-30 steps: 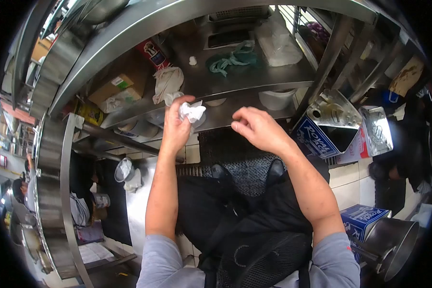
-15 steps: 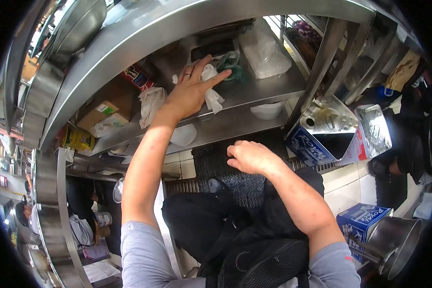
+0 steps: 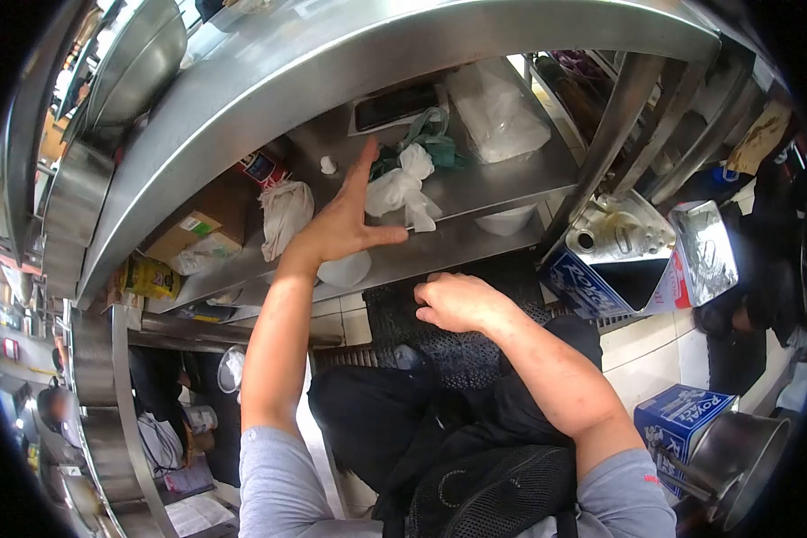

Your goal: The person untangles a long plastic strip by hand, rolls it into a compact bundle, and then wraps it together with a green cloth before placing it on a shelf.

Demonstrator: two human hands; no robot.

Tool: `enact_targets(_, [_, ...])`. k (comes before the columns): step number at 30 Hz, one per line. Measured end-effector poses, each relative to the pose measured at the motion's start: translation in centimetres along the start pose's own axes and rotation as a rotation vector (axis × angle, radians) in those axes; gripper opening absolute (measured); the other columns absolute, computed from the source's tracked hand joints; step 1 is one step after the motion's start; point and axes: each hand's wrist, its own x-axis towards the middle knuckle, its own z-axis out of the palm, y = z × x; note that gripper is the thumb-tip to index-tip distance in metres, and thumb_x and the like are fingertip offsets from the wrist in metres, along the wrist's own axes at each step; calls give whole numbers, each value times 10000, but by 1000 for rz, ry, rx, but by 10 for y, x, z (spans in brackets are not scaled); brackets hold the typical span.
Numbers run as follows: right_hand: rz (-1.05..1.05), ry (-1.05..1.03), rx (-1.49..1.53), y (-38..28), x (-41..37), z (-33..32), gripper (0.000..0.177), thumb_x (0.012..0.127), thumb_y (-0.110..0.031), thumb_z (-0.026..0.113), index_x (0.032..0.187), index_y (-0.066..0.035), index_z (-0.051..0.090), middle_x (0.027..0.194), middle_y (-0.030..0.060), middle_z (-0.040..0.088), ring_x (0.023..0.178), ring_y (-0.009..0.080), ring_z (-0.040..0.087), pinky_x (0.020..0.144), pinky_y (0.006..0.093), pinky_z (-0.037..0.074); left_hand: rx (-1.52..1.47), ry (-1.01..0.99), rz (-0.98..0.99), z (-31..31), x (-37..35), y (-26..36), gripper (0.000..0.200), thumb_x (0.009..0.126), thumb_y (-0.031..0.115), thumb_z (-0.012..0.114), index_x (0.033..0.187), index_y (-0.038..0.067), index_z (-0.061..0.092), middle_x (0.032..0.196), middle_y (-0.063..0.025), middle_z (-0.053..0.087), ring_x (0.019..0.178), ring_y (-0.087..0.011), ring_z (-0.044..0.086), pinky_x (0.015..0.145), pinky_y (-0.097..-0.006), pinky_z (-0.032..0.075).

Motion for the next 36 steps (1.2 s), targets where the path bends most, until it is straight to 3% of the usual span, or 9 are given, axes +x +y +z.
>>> enact_targets(2, [-2,-7,-7,1,2,-1,278,921,-290,678,1072,-59,712,1085,170,697,1064,377,669,906,478,546,38,14,30,4,-2,-4,1378,684,460,911,1630,55,-5,1655,-298,137,1549,-411,164,1257,-454,190])
enact_targets(9, [-24,-27,-18,-1,9,6,279,916,-289,687,1073,-59,711,1084,171,695,1068,381,666,913,481,544,377,126,-77,33,37,-15,1423,646,592,882,1624,26,17,1617,-335,211,1536,-451,171,1259,-506,129])
enact_targets(12, [1,-48,-15,-4,4,3,280,913,-287,691,1070,-56,712,1090,172,698,1075,378,666,915,482,545,330,106,-152,36,51,-19,1281,675,540,883,1599,6,174,1545,-337,357,1486,-464,289,1221,-503,247])
enact_targets(17, [1,-11,-14,-5,-5,-1,272,915,-279,685,1042,-45,736,1066,199,726,1055,381,685,916,488,554,330,194,-211,30,48,-23,774,790,369,830,1376,2,482,1316,-257,615,1221,-417,597,1024,-488,475])
enact_targets(24, [-7,-3,-28,-9,-19,-5,268,915,-270,689,1037,-36,733,1057,199,731,1043,382,692,905,484,563,71,473,-165,-8,26,-14,526,838,309,797,1246,36,608,1093,-223,709,1063,-404,669,925,-455,510])
enact_targets(28, [-38,35,63,-11,-21,-24,303,925,-271,681,1115,-35,685,1108,198,702,1075,403,666,909,488,547,-670,405,-219,-31,18,-7,321,924,189,763,1159,0,655,1090,-86,729,1049,-185,676,930,-342,501])
enact_targets(31, [-257,506,301,8,-7,-28,495,929,-345,707,1286,-11,628,1171,192,680,1016,317,697,889,422,557,-876,423,-313,-22,-3,23,324,924,148,757,1182,-5,635,1102,-99,723,1070,-199,678,928,-339,516])
enact_targets(34, [-77,731,672,-7,-17,-61,684,891,-371,778,1422,-23,523,1259,123,617,896,150,653,837,309,548,-935,285,-302,-9,-24,32,344,919,108,753,1216,3,614,1130,-107,715,1048,-208,695,913,-342,544])
enact_targets(36, [-129,747,978,-5,-15,-61,787,909,-421,769,1496,-33,417,1312,117,579,993,161,642,881,320,537,-1036,182,-299,8,-41,27,359,902,119,768,1206,-1,619,1108,-114,719,1018,-218,707,893,-341,557])
